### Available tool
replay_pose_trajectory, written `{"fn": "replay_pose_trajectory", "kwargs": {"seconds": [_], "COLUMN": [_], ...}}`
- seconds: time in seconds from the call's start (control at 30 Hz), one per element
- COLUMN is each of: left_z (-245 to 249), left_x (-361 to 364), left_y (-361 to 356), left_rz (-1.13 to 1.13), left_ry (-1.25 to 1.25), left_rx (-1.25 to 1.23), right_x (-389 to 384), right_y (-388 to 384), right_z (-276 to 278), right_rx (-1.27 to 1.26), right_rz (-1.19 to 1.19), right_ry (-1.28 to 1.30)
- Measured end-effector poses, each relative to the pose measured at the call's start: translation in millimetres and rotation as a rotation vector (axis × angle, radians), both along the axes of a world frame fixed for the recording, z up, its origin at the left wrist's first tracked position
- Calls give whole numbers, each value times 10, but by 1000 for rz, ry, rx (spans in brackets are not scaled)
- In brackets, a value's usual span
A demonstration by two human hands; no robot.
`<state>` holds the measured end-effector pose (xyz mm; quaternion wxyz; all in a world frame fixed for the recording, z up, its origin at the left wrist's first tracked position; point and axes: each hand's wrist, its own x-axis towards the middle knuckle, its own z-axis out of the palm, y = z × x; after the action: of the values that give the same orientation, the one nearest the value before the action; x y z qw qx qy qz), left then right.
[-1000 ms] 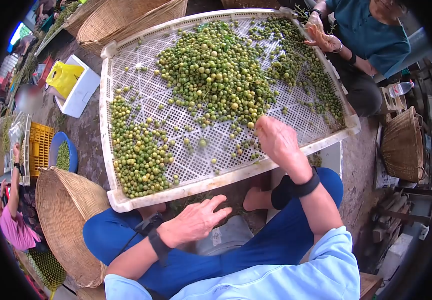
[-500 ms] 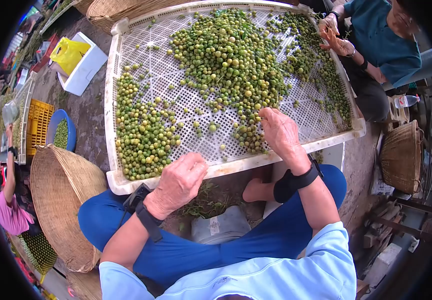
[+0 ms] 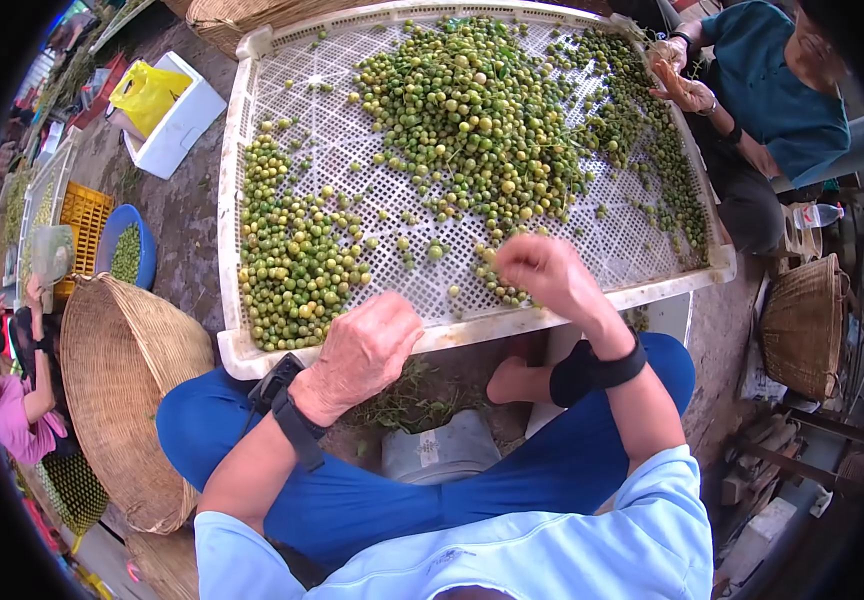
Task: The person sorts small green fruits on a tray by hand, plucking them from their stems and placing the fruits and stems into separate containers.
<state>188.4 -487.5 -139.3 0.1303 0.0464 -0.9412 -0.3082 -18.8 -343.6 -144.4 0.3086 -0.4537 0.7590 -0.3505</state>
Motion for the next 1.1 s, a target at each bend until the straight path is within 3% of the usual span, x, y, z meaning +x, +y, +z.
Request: {"fn": "replay_pose_trajectory", "kwargs": {"seconds": [0.03,0.07,0.1,0.13,0.2,0.23,0.4,0.47,0.53,0.67,1.0,1.1], "left_z": [-5,-10,-37,-46,-69,-105,-96,-94,-82,-49,-155,-87], "left_x": [-4,-11,-11,-9,-14,-22,-90,-96,-129,-260,-217,-227], "left_y": [9,10,0,-19,-40,-31,36,29,52,128,85,110], "left_rz": [29,60,53,55,-3,12,113,63,51,11,37,119], "left_ry": [13,25,6,-4,-73,-58,-4,-52,-51,-39,20,52], "left_rx": [23,43,49,46,28,53,103,138,120,129,269,408], "right_x": [90,227,439,596,690,666,630,538,379,216,155,195], "right_y": [77,110,166,171,176,165,140,63,-20,-116,-11,-45], "right_z": [10,81,66,26,20,-30,3,-64,-147,-356,-469,-458], "right_rx": [-19,70,-89,108,246,144,117,-105,-130,-17,27,-10], "right_rz": [176,531,640,738,632,486,366,50,-45,50,17,-28], "right_ry": [-34,-72,-211,-252,414,345,185,249,399,550,547,513]}}
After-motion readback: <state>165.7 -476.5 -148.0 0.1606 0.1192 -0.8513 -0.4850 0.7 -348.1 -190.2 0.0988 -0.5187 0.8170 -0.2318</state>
